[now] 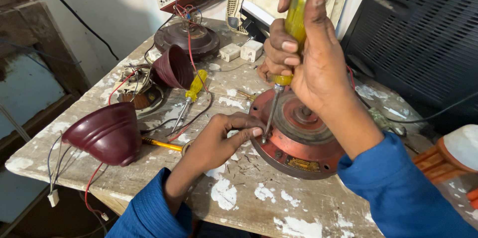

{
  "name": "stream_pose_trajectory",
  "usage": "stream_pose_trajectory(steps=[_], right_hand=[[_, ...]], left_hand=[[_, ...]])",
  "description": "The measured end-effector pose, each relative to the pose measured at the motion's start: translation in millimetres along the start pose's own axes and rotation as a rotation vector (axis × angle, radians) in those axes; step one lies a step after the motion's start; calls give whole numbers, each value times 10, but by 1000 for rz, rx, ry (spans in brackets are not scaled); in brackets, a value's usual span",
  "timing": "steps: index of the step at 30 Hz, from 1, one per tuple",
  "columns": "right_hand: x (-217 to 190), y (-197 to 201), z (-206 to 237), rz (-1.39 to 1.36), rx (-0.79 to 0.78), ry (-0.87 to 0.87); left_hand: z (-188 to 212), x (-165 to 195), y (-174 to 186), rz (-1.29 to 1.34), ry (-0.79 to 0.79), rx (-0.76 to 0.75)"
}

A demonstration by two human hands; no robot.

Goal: The person uses a screwdriver to unscrew screws from the red housing of a ceiling fan motor, steadying the housing with the other hand, and drops the removed screws into a small cup on the bench. They work around the housing, repositioning the screwdriver on successive screws.

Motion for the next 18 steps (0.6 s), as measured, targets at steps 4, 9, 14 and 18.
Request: stream_pose_trajectory(steps=[4, 9, 14, 18], right_hand=[[-7, -27, 34, 85, 104, 10], [-33, -30, 39, 126, 210, 49], [-125, -27, 88, 178, 251, 159], [-141, -6, 163, 172, 302, 216]], left_hand=[[-2, 6, 1, 4, 0, -2], [-4, -8, -16, -2, 26, -17], [-9, 12, -12, 12, 6, 2], [-11, 12, -18, 7, -9, -10]])
Point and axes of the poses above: each hand's wrist, its own z-axis away from the middle knuckle, its own y-axis out of the back of the hand, x = y × z, the point moved 10 cm from there along -z, towards the middle knuckle, and after that the axes turned 7 degrees about -z, right-handed, at the moved point
